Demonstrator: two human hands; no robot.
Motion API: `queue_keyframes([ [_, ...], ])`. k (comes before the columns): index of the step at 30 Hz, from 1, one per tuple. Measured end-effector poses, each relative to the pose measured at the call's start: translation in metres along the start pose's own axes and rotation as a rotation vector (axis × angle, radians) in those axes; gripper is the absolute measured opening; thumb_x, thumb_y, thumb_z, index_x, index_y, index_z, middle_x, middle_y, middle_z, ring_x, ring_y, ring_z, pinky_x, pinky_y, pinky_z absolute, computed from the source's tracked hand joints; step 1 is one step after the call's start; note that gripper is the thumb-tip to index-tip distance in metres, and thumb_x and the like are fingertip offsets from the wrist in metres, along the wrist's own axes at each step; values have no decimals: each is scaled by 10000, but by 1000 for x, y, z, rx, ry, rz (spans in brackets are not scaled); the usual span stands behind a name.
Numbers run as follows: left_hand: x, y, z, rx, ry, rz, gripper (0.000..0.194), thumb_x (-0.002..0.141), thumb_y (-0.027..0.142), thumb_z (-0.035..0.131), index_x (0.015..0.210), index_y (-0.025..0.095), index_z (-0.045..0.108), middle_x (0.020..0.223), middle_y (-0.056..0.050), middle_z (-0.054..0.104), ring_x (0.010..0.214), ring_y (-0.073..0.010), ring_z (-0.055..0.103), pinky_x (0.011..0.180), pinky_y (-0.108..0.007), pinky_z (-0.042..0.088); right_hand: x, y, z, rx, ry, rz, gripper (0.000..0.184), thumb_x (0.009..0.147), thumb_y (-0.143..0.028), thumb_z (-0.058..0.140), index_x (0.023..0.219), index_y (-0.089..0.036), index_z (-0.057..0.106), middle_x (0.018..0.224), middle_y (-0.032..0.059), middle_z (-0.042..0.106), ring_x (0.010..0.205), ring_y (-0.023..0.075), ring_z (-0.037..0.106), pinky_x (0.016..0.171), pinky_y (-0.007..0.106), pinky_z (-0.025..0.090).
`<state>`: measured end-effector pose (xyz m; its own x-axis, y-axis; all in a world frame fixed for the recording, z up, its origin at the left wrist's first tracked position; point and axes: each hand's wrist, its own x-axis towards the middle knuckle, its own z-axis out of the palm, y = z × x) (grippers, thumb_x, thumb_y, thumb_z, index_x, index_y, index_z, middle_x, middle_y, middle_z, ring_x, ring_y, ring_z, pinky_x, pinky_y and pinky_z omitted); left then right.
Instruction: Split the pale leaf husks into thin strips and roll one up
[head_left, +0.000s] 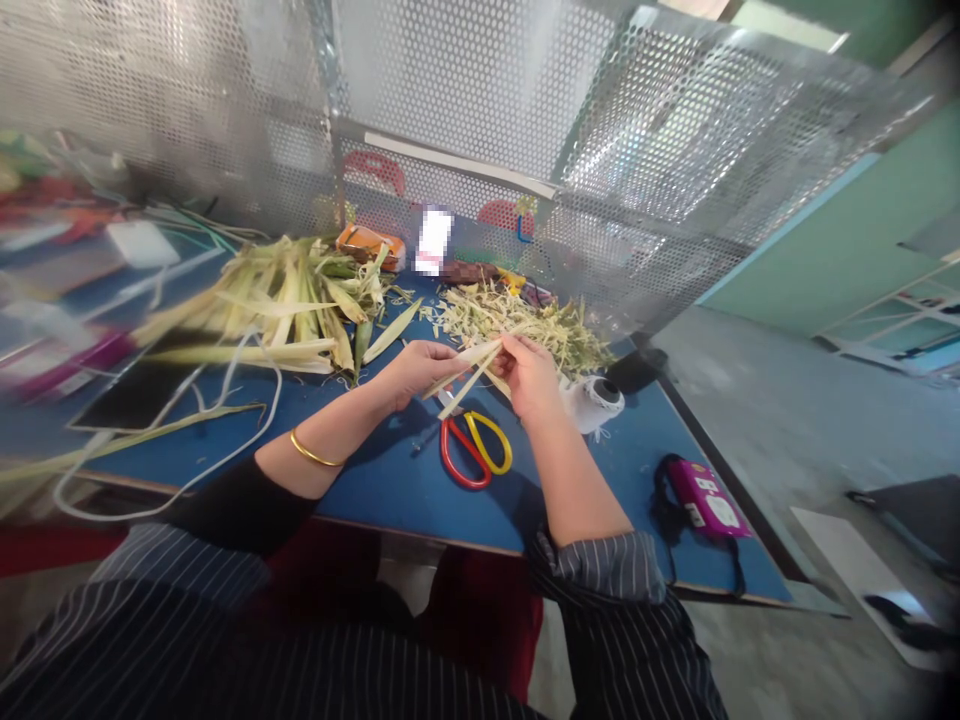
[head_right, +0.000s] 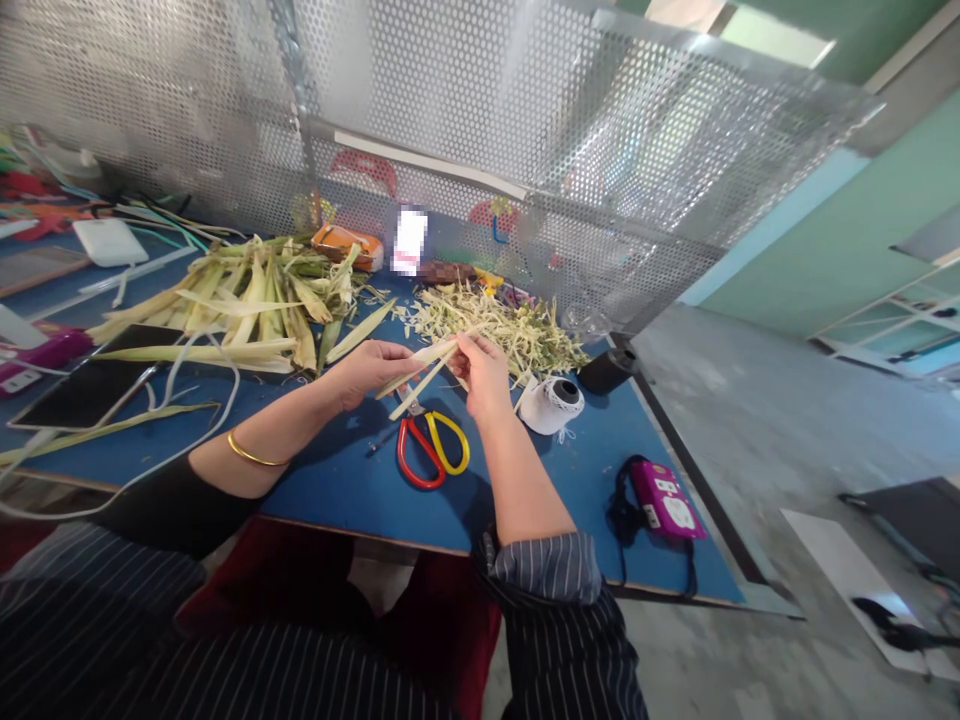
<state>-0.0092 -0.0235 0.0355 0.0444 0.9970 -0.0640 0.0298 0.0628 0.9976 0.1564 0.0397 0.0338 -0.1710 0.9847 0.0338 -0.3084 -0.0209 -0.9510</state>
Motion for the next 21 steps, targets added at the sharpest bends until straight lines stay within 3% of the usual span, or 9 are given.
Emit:
queue_keyframes([
  [7, 3, 2, -4, 35, 130, 70, 206, 739, 343, 681, 758, 140, 713, 623, -19, 637, 495, -79, 483, 484, -212, 364, 2, -2, -4, -28, 55, -13, 213, 606, -336, 758, 635, -191, 606, 522, -57, 526, 464, 66, 456, 429, 211, 347],
  [11, 6, 0, -8, 100, 272, 173, 232, 715, 360, 698, 798, 148, 744, 714, -16, 688, 588, -92, 534, 583, -218, 410, -1, -4, -2, -43, 95, -64, 216, 630, -368, 749, 668, -196, 625, 585, -46, 582, 534, 75, 518, 502, 208, 407],
  [16, 8, -3, -13, 180, 334, 312, 236, 735, 353, 668, 804, 137, 735, 758, -26, 698, 654, -109, 559, 643, -231, 422, -4, -7, 1, -13, 58, -86, 222, 632, -365, 748, 690, -199, 611, 627, -42, 607, 565, 82, 546, 507, 206, 402],
  [21, 8, 1, -15, 212, 383, 297, 221, 725, 357, 665, 742, 139, 698, 698, -20, 667, 603, -98, 520, 588, -224, 398, -3, -6, 1, -62, 84, -114, 227, 633, -349, 734, 637, -194, 569, 582, -49, 564, 509, 68, 482, 482, 209, 375],
])
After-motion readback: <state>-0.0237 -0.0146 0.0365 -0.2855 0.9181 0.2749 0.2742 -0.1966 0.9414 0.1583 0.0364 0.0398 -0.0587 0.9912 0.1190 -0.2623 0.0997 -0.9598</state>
